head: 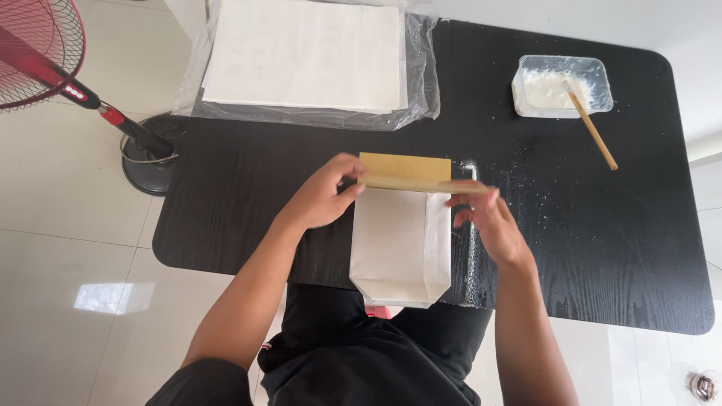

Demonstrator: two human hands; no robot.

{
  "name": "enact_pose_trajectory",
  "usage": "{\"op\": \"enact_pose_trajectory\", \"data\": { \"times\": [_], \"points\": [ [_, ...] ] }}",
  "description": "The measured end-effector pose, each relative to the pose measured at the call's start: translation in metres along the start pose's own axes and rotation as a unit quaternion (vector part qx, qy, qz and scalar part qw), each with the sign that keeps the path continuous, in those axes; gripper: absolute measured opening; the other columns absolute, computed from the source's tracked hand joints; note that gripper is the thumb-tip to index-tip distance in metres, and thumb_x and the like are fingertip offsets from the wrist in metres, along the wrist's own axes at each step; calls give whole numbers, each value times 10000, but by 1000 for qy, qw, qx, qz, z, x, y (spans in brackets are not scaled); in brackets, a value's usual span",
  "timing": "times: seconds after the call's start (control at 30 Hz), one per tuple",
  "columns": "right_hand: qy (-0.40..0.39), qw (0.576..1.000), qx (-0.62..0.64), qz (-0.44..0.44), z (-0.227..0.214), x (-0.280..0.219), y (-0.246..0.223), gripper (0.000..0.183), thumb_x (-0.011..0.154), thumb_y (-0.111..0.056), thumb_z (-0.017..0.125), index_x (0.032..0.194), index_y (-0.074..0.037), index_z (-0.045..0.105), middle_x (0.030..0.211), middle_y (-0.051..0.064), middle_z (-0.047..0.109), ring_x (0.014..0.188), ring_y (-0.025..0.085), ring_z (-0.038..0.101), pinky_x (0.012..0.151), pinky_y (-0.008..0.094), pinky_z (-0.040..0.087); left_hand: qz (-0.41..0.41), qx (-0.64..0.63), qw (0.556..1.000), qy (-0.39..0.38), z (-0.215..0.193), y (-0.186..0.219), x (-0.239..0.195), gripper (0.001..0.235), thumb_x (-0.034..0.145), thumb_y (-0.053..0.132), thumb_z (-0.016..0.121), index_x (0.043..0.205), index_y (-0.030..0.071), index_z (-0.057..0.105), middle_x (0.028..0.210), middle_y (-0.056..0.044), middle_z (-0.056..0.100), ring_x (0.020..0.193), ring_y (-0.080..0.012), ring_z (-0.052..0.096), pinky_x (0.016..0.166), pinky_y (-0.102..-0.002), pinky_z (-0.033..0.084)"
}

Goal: Folding white paper sheets and applying glue with a brush to assemble paper bags.

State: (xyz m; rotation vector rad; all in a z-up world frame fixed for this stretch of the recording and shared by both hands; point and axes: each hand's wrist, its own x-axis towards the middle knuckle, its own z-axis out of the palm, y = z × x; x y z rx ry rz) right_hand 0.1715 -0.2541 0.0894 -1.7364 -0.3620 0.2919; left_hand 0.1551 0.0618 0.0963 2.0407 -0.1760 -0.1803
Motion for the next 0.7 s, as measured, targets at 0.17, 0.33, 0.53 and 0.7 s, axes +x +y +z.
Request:
{"op": "enact_pose_trajectory", "data": {
  "times": [0.17, 0.33, 0.53, 0.7],
  "points": [
    [-85, 993, -65, 52, -9, -10, -11, 1091, 939, -676, -68, 1253, 71, 663, 937, 260, 736, 641, 268, 598, 552, 360, 488, -45, 27, 998, -43, -19, 12, -47, 259, 991, 22, 489, 1080, 80, 726, 1280, -162, 646, 1132, -374, 665, 957, -476, 540],
    [31, 953, -284, 103, 27, 19, -52, 404, 894, -304, 797, 1208, -56, 734, 1019, 134, 740, 843, 239, 586, 723, 353, 463, -190, 32, 978, -77, -26, 14, -83, 241, 955, 307, 598, 1092, 149, 719, 933, -108, 773, 749, -312, 748, 744, -436, 556],
    [-74, 854, -506, 97, 49, 74, -17, 943, 658, -742, 819, 1389, -199, 569, 1340, 30, 514, 1297, 241, 460, 1035, 360, 434, -254, 47, 923, -285, -34, 24, -113, 397, 945, 503, 614, 988, 153, 798, 882, -55, 819, 660, -185, 759, 607, -280, 542],
    [-53, 862, -467, 189, 51, 68, -46, 894, 595, -662, 914, 1285, -158, 652, 1204, 79, 620, 1240, 262, 550, 1044, 400, 465, -305, -7, 925, -226, -51, 8, -134, 467, 950, 480, 591, 1069, 86, 812, 1001, -127, 834, 872, -259, 809, 641, -305, 600]
  ]
}}
